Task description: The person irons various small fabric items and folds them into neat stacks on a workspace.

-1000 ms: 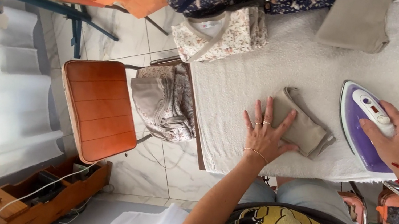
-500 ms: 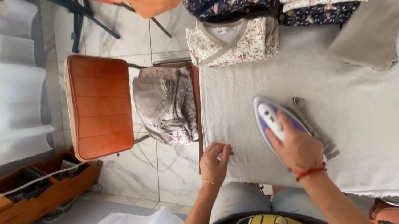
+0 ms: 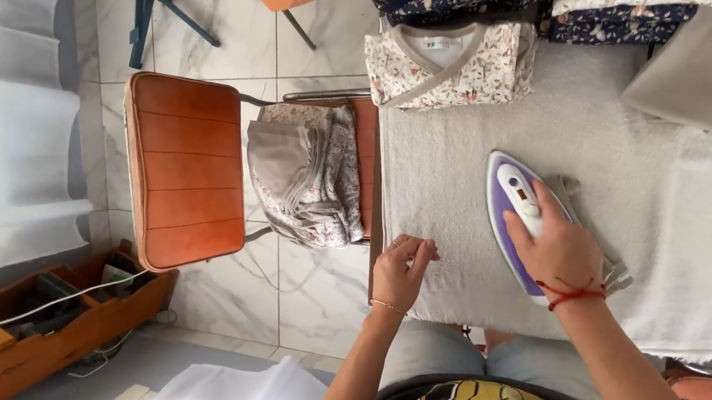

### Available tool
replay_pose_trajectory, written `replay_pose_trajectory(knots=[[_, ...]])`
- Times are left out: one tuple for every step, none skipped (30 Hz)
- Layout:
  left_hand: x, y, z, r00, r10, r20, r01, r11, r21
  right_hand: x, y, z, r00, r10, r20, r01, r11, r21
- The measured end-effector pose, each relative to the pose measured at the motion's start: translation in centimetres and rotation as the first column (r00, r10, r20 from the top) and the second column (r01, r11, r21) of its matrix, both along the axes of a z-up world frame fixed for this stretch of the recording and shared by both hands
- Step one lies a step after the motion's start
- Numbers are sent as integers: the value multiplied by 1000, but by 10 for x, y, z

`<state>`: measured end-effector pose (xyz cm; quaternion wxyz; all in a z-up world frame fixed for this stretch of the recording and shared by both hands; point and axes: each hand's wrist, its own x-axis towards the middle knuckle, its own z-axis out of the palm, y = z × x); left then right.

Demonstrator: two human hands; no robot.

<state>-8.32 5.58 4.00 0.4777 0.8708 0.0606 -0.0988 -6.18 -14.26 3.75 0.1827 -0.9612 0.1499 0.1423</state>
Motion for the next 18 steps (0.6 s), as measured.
replay_pose_trajectory(knots=[[4,-1,0,1000,16,-4,-16,1000,-4,3,-1,3,1000,-10,20,9,999,45],[8,-3,1,999,32,-8,-32,999,-8,5,-1,5,999,-20,40,16,996,90],[12,-6,2,999,37,-5,-37,999,-8,6,-7,23,999,-15,44,11,996,90],[16,-10,3,997,4,-81,0,999,44,7,-12,39,996,-15,-84,26,991,131],[18,-13,3,986,-32,-164,47,995,90,4,-17,55,976,-15,-217,53,985,167],[17,-20,-9,986,-33,-166,49,995,88,4,-25,77,976,-17,-219,55,985,165],[19,-27,-21,970,-74,-232,85,996,38,7,-33,98,916,-62,-396,144,973,180],[20,-34,-34,949,-118,-293,118,993,-16,11,-41,119,823,-105,-559,241,955,176],[19,-46,-44,948,-113,-298,114,993,-16,1,-54,112,821,-101,-563,237,956,175],[18,-60,-54,958,-122,-261,130,991,13,-9,-67,105,841,-175,-511,278,952,132],[17,-77,-64,964,-144,-225,156,987,35,-21,-83,100,853,-257,-454,329,940,85],[25,-89,-52,961,-151,-230,162,986,29,-30,-94,96,848,-265,-458,335,939,78],[34,-98,-40,897,-160,-413,242,957,156,-37,-104,90,863,-360,-355,419,902,105],[44,-108,-28,804,-134,-580,340,903,263,-44,-114,85,850,-463,-250,507,849,150],[46,-106,-24,804,-129,-580,337,903,266,-45,-119,83,852,-460,-251,504,850,154],[48,-105,-19,818,-198,-540,302,947,110,-46,-123,81,861,-462,-213,494,858,139],[50,-103,-15,834,-258,-487,269,962,-48,-47,-127,78,869,-464,-174,487,865,126],[50,-98,3,836,-255,-487,268,962,-43,-46,-128,76,870,-462,-174,485,864,132]])
